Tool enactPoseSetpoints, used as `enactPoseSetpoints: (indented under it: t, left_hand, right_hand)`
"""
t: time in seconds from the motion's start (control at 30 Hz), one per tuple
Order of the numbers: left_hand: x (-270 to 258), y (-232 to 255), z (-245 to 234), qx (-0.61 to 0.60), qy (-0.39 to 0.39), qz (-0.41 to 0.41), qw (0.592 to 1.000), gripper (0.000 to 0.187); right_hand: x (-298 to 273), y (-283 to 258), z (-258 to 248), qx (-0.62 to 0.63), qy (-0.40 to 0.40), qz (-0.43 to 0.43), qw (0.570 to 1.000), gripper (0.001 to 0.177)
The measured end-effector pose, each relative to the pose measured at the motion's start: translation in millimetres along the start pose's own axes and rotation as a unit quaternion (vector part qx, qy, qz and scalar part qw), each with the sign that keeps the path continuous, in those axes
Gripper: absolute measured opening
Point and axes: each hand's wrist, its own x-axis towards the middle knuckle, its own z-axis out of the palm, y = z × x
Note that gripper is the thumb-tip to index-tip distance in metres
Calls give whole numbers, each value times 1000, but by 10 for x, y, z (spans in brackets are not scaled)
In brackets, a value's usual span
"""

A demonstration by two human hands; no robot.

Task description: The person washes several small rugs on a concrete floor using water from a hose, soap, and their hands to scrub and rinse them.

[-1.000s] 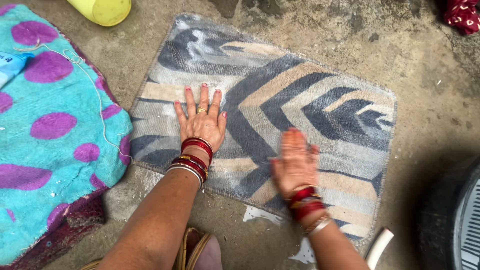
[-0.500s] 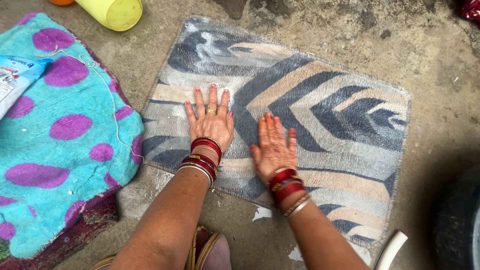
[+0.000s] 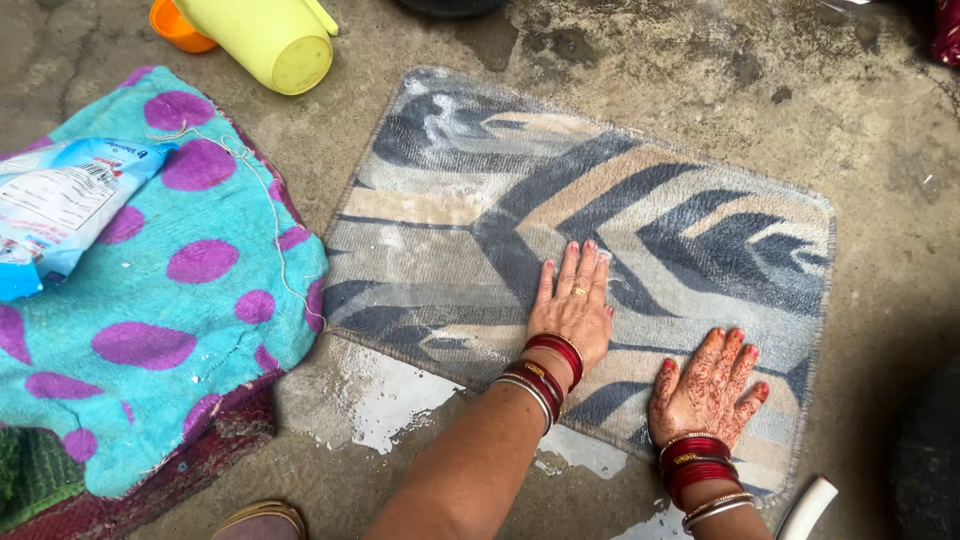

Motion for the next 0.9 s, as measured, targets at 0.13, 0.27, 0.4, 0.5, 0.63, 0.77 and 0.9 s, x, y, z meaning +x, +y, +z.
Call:
enactPoseSetpoints:
  t: [0.13, 0.27, 0.4, 0.5, 0.63, 0.77, 0.9]
  left_hand:
    - [-49, -494, -37, 88, -34, 24, 995, 70]
    - [-258, -1662, -172, 51, 61, -178, 981, 74]
    - [-355, -2035, -143, 7, 58, -232, 971, 82]
    - [-366, -2047, -65, 1, 122, -205, 971, 84]
    - [-389, -1940, -73, -18, 84, -266, 960, 84]
    - [-415, -1577, -138, -32, 77, -289, 954, 89]
    - [-523, -949, -170, -37, -27, -272, 961, 96]
  right_hand:
    - [-16, 13, -52, 1, -22, -50, 998, 80]
    - [-241, -471, -380, 19, -53, -280, 958, 101]
    - [-353, -1197, -749, -195, -383, -178, 885, 114]
    - [-337, -1163, -786, -174, -319, -249, 898, 96]
    - [-260, -1059, -672, -69, -88, -335, 935, 94]
    - [107, -792, -768, -250, -338, -259, 870, 91]
    - [639, 150, -517, -176, -181, -363, 897, 88]
